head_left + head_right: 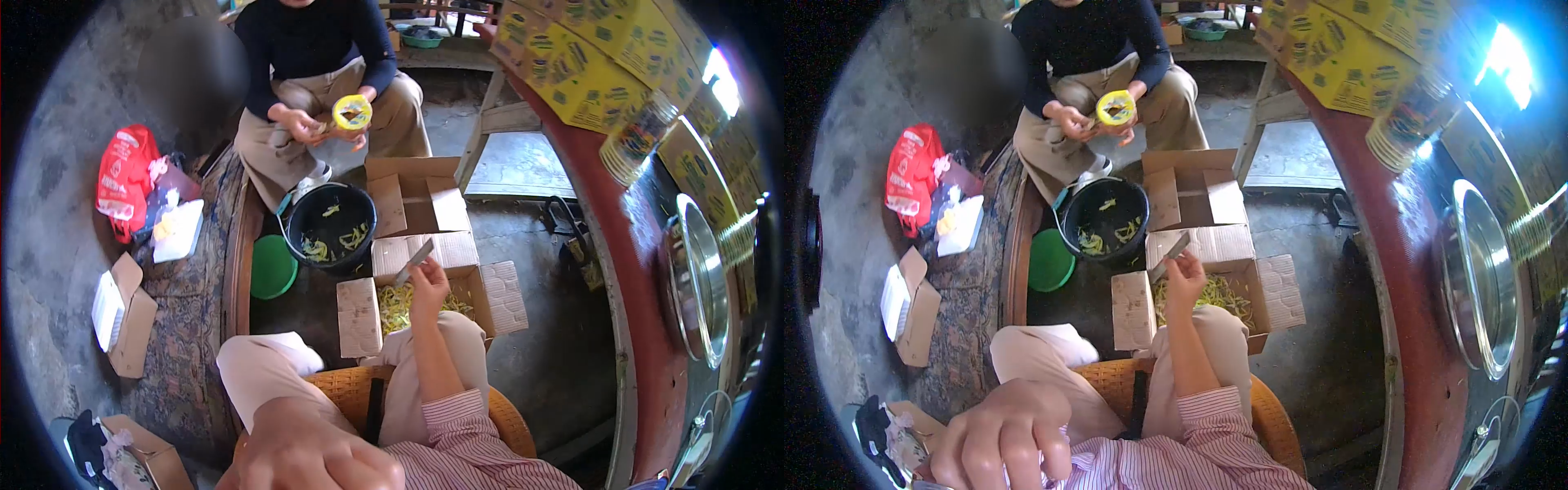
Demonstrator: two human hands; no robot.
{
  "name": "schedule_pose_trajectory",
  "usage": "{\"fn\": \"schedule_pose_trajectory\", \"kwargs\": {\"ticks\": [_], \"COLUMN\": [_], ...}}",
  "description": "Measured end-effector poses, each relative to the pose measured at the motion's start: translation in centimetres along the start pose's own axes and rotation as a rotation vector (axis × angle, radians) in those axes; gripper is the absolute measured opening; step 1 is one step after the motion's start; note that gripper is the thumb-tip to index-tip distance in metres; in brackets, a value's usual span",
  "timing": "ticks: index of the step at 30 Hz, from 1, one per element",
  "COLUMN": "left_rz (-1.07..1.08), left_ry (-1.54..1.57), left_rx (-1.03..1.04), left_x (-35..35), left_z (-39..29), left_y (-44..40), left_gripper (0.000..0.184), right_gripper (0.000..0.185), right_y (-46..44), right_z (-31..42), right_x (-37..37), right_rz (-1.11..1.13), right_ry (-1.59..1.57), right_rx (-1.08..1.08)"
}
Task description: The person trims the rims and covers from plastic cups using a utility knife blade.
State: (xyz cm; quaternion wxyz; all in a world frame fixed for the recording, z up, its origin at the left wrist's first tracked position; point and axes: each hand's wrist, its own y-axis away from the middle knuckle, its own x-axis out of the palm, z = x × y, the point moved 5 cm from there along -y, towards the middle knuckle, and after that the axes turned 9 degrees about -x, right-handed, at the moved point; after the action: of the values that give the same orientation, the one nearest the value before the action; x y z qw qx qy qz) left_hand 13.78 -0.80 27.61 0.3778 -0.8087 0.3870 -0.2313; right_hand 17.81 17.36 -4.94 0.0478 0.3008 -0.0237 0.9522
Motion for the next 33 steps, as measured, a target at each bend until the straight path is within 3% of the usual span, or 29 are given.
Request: {"fn": "schedule_pose_trajectory", "kwargs": {"ticks": [1,8,11,12,14,15,16,19,20,22,24,27,30,31,33], "left_rz": [0.026,-0.116,-0.340,-0.150,-0.350,-0.748,-0.980,-1.433,-1.854,-1.720,-1.508,-1.553,-1.622,-1.633,-1.648], "left_ry": [-0.012,0.047,0.097,0.097,0.028,-0.037,0.004,0.341,0.362,0.561,0.471,0.362,0.363,0.360,0.360], "left_rx": [0.025,0.000,-0.157,-0.128,-0.187,-0.278,-0.464,-0.405,-0.601,-0.628,-0.714,-0.827,-0.845,-0.848,-0.850], "left_x": [-0.1,-2.5,-3.6,-5.2,-9.6,-11.2,-12.9,-16.1,-15.6,-15.1,-16.2,-17.5,-17.8,-17.9,-18.0], "left_z": [-0.3,-0.8,-0.1,0.1,2.6,4.0,5.5,12.1,14.1,14.4,14.5,14.4,13.9,13.8,13.8], "left_y": [0.1,1.2,4.4,5.6,9.4,12.6,16.1,25.6,30.2,29.9,29.7,31.3,32.2,32.4,32.6], "left_gripper": [0.011,0.016,0.018,0.030,0.051,0.058,0.057,0.021,0.026,0.027,0.028,0.029,0.031,0.031,0.034], "right_gripper": [0.029,0.028,0.028,0.029,0.030,0.033,0.036,0.047,0.051,0.060,0.061,0.061,0.058,0.053,0.048], "right_y": [-0.1,-3.1,-5.8,-7.0,-10.2,-11.9,-13.6,-17.4,-18.1,-20.0,-21.3,-22.2,-21.0,-20.8,-19.9], "right_z": [0.7,5.7,6.8,6.4,4.2,2.2,-1.1,-10.3,-12.3,-15.9,-19.1,-20.6,-20.8,-20.0,-19.9], "right_x": [-0.2,-4.2,-4.8,-5.1,-5.4,-6.3,-7.8,-11.3,-11.8,-12.2,-12.6,-13.4,-13.9,-13.4,-13.7], "right_rz": [-0.014,-0.090,-0.018,0.075,0.265,0.298,0.323,0.314,0.261,0.192,0.148,0.376,0.577,0.712,0.753], "right_ry": [-0.004,0.125,0.288,0.357,0.479,0.672,0.704,0.781,0.814,0.822,0.741,1.057,1.089,1.221,1.153], "right_rx": [0.004,-0.078,-0.062,-0.077,-0.117,-0.124,0.045,0.495,0.619,0.622,0.636,0.530,0.572,0.465,0.471]}}
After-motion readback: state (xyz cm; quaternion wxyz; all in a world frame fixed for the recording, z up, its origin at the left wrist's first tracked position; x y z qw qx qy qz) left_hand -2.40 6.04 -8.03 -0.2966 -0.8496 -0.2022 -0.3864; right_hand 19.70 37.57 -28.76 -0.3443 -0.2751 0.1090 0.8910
